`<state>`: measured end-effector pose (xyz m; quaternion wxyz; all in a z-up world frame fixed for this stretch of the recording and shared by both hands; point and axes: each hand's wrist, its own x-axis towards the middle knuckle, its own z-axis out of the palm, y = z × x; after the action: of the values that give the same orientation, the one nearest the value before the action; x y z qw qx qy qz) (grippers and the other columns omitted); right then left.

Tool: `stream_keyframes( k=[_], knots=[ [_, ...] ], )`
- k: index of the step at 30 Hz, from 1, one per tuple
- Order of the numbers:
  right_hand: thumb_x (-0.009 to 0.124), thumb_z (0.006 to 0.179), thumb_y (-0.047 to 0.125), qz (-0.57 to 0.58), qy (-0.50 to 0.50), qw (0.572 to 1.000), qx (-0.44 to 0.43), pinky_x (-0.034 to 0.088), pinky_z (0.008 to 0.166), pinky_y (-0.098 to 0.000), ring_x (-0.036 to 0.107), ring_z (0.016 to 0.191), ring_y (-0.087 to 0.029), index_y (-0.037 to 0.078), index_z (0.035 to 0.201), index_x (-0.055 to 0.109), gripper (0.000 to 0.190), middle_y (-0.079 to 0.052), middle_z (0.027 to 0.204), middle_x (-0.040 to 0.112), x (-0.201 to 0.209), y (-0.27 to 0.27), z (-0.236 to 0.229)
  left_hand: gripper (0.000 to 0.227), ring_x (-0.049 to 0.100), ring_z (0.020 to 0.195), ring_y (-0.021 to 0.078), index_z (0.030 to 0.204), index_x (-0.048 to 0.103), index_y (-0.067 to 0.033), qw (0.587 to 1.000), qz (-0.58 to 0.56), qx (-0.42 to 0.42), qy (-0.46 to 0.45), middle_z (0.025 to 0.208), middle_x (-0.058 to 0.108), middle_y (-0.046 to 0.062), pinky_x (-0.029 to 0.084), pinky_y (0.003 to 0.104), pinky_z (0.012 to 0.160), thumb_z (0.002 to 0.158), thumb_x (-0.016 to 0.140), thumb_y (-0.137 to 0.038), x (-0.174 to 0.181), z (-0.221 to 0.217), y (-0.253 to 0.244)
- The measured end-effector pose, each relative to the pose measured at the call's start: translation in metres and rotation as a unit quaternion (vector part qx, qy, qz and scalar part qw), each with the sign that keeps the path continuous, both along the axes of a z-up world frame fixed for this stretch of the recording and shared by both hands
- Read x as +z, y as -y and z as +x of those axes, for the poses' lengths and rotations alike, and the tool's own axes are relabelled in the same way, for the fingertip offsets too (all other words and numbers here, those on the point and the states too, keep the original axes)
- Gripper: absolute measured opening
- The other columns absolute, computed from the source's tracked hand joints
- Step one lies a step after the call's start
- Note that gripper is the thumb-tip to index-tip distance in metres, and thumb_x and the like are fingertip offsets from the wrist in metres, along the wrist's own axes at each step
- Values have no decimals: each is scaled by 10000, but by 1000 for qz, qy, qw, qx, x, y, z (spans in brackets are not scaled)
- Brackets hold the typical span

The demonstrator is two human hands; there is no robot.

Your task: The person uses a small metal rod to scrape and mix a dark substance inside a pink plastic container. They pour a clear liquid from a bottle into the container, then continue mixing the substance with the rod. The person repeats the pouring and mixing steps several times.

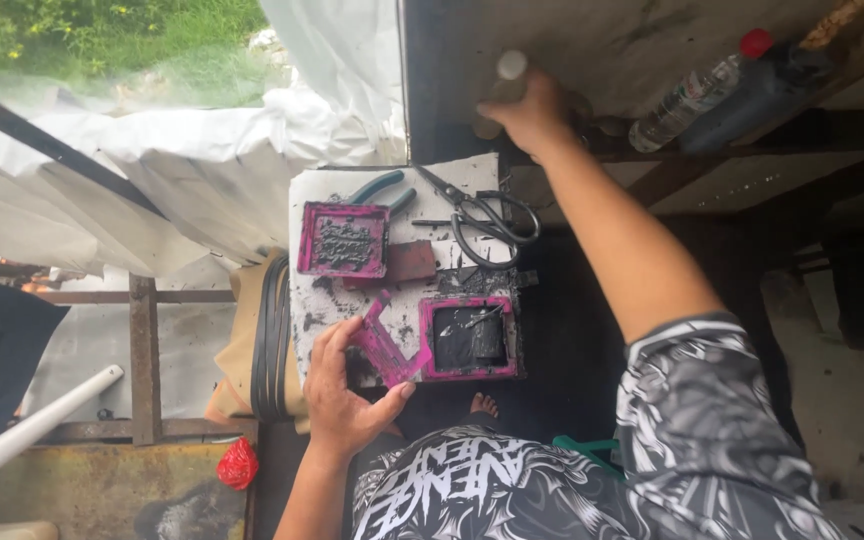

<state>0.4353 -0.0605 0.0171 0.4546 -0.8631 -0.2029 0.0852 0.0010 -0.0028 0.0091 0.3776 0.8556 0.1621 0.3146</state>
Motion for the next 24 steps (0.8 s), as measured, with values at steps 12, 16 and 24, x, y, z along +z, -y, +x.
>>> stream_keyframes(
  k=[12,16,24],
  knots=[
    [986,626,396,-81,9,997,12,538,786,-376,680,1056,-264,129,1208,534,784,-68,1156,683,-45,-33,16,839,635,1074,240,1404,519,-33,1000,20,5,-8,1298,570,154,559,360,957,758,800,-490,-12,-1,-2],
    [990,641,403,-75,-5,997,20,540,876,-334,673,1120,-233,158,1267,592,781,-45,1221,703,-40,-21,16,850,632,1097,240,1412,517,-44,999,29,13,-18,1296,573,143,546,372,988,756,803,-502,-14,-1,-3],
    [830,909,344,22,103,993,53,509,663,-302,629,726,-120,116,1089,693,322,21,839,657,-3,43,-15,790,648,1026,216,1409,523,-77,999,36,10,11,1273,595,118,545,365,929,824,730,-567,-3,4,-2]
  ],
)
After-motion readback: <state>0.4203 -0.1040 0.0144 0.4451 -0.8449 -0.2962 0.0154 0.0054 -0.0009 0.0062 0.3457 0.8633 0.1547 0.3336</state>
